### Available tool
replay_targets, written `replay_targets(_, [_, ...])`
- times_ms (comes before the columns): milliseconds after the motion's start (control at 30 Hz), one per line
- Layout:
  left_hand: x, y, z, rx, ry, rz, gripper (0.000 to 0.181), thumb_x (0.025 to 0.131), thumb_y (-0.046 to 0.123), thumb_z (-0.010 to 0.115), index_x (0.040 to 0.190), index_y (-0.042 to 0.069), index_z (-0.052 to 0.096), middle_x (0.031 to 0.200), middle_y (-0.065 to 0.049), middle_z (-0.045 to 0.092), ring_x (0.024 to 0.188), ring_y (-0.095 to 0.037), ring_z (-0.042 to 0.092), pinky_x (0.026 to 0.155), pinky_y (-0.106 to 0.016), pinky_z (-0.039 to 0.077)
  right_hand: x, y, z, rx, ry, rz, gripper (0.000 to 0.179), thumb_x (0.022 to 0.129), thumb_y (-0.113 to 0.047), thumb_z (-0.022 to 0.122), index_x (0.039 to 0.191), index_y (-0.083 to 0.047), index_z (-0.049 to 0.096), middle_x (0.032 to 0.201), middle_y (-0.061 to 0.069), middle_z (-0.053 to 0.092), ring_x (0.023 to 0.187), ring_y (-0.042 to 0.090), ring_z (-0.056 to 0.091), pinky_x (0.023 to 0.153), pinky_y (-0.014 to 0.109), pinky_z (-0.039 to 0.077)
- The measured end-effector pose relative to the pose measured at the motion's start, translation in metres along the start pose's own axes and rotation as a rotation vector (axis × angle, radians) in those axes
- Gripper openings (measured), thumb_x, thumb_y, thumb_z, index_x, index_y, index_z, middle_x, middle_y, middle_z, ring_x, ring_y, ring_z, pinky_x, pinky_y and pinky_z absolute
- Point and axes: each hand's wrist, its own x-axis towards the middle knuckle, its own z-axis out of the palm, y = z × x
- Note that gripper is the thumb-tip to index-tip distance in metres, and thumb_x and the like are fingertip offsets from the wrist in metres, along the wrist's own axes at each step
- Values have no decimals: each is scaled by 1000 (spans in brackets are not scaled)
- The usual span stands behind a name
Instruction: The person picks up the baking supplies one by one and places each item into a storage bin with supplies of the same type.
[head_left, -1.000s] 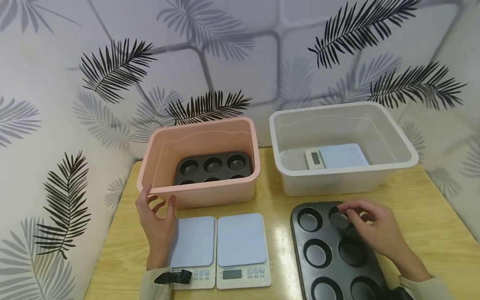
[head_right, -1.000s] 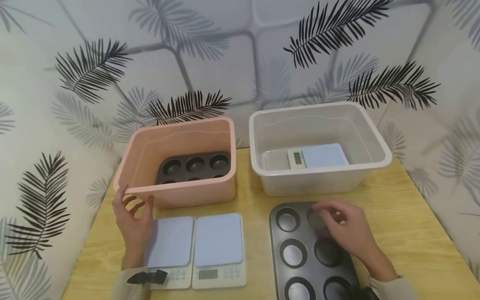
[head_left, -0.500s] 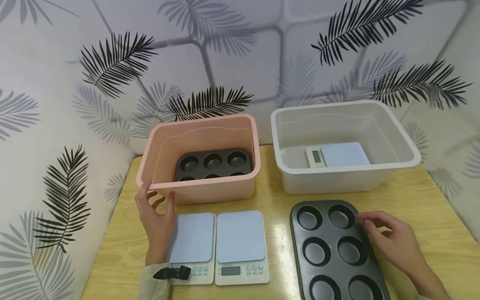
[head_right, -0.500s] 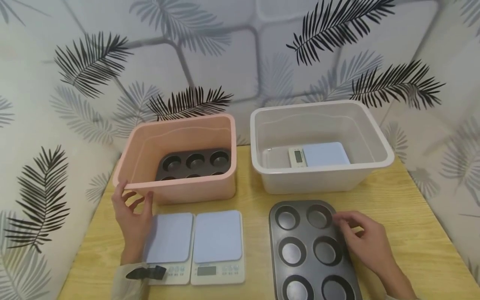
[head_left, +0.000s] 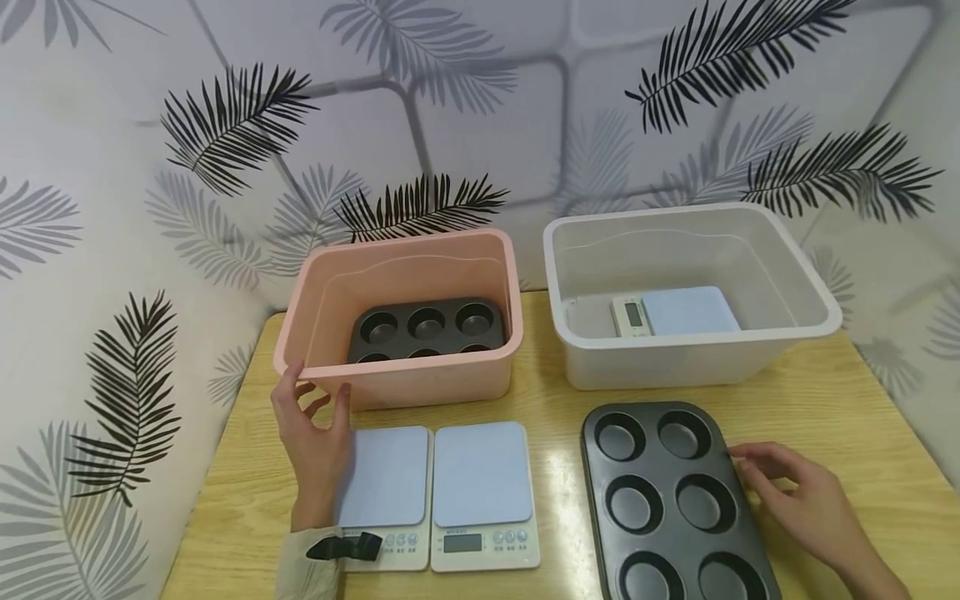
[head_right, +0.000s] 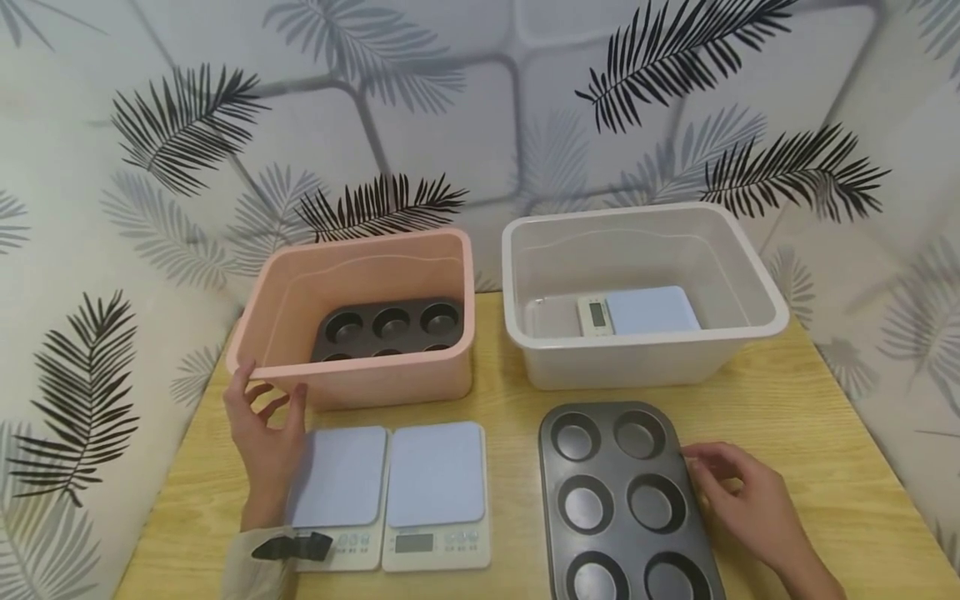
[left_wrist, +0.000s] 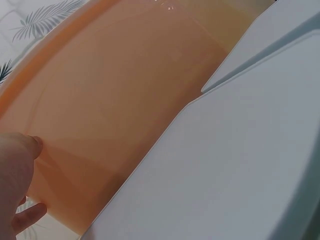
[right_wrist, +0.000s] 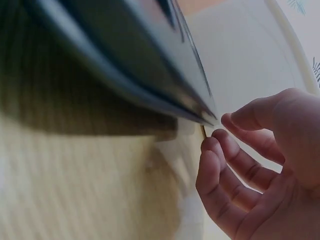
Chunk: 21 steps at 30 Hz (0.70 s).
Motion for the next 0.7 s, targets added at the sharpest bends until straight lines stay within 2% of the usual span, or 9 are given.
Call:
replay_targets(167, [0, -1, 0, -3, -11, -4, 70, 99, 10, 79, 160, 13, 44, 151, -24, 51, 122, -33, 63, 98, -5, 50, -6, 4, 0, -14, -35, 32, 23, 100, -1, 73, 122, -8, 77, 89, -4, 77, 74, -5, 65, 61, 17, 55])
replay_targets(333, [0, -3, -1, 0, -4, 6, 70, 99, 11, 79, 160, 12, 44, 150, -24, 52, 122, -32, 62, 98, -6, 51, -10, 7, 1, -26, -117, 106, 31, 103, -6, 73, 135, -6, 71, 95, 6, 80, 75, -4, 68, 62, 20, 56])
replay_targets(433, [-1, -3, -2, 2, 1, 14, 70, 98, 10, 79, 159, 12, 45, 149, -25, 52, 121, -33, 63, 98, -5, 50, -11, 6, 2, -25, -139, 141, 36, 104, -8, 73, 140, -6, 68, 98, 10, 81, 76, -5, 69, 63, 20, 55])
replay_targets(700, [0, -4, 0, 8, -8, 4, 70, 99, 10, 79, 160, 13, 44, 151, -24, 51, 122, -33, 63, 98, -5, 49, -14, 4, 1, 17, -192, 248, 44, 109, -25, 70, 148, -8, 62, 98, 8, 83, 74, 3, 72, 61, 25, 56])
